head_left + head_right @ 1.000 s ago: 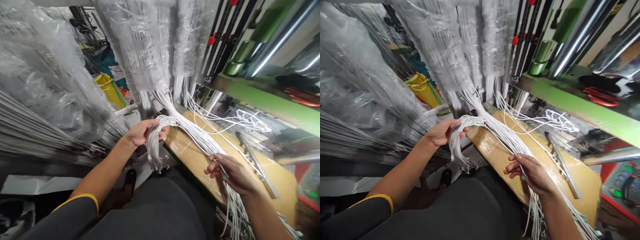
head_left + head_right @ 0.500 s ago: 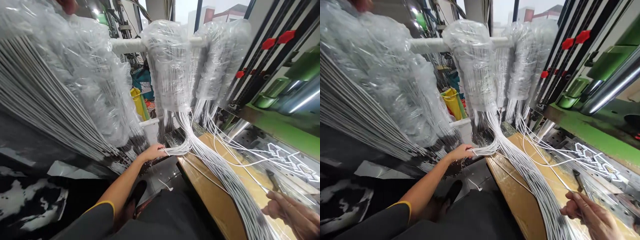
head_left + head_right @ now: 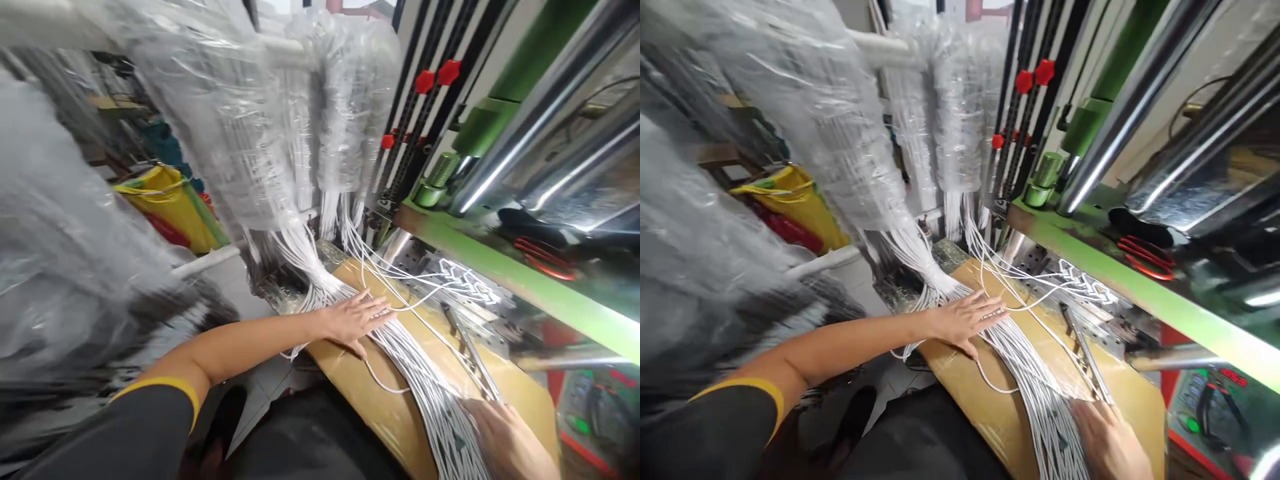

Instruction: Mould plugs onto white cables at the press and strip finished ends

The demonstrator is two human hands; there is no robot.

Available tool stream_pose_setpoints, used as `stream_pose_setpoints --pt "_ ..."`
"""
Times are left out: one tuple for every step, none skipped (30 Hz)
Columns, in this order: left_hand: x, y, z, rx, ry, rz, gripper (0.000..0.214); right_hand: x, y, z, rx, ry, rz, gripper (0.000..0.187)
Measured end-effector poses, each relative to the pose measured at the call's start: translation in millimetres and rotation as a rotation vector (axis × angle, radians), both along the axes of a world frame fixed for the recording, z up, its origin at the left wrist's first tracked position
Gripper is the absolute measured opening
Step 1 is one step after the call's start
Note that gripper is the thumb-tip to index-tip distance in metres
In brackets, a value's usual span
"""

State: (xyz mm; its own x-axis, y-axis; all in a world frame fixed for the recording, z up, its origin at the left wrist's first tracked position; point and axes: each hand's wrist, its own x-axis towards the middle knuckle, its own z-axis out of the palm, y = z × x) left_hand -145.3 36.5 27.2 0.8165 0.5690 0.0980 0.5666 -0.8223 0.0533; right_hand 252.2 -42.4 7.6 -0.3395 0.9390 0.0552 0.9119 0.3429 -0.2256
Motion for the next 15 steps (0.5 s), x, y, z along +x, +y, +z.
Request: stream_pose_setpoints --pt "6 2 -3.6 -0.01 0.012 -0.051 0.116 -4 -7 -6.5 0.026 -0.079 0.031 0.036" --pt "12 3 -7.3 -0.009 0.018 -0.088 0.121 -11 -14 -13.0 0.068 -0.148 0.028 0.034" --pt "17 1 -10.8 0.006 0.015 -0.108 0.124 -22 -21 -19.1 0.136 -0.195 0.014 0.033" --pt "21 0 -14.0 0.033 0.007 -0.112 0.121 -35 -28 -24.6 0.225 -0.223 -0.003 0.036" --pt "26 -2 -16.7 0.067 -0.002 -0.091 0.115 -50 -34 -29.1 0.308 -0.236 -0.013 0.045" --pt "31 -2 -18.9 0.099 -0.006 -0.058 0.105 -64 -39 -32.7 0.368 -0.245 -0.026 0.061" --pt "37 -2 -20.3 0.124 -0.003 -0.024 0.095 -76 -43 -35.0 0.385 -0.259 -0.026 0.079" --pt "44 1 -21.0 0.14 0.005 -0.004 0.085 -85 -45 -36.2 0.399 -0.269 -0.028 0.091" --pt "52 4 -21.0 0.145 0.016 0.001 0.076 -90 -46 -36.3 0.41 -0.276 -0.039 0.095" --pt "59 8 -20.5 0.139 0.026 -0.003 0.068 -88 -46 -35.3 0.412 -0.281 -0.05 0.093" --pt "67 12 -19.7 0.127 0.031 -0.005 0.059 -81 -45 -33.6 0.41 -0.287 -0.067 0.088" --pt "74 16 -18.9 0.117 0.029 0.002 0.051 -70 -45 -31.5 0.4 -0.301 -0.085 0.083" --pt "80 19 -18.4 0.115 0.019 0.025 0.044 -55 -45 -29.6 0.388 -0.325 -0.095 0.081" --pt "85 21 -18.5 0.12 0.005 0.056 0.037 -38 -47 -28.5 0.38 -0.355 -0.09 0.081" --pt "87 22 -19.2 0.129 -0.008 0.083 0.033 -22 -51 -28.4 0.379 -0.385 -0.07 0.082"
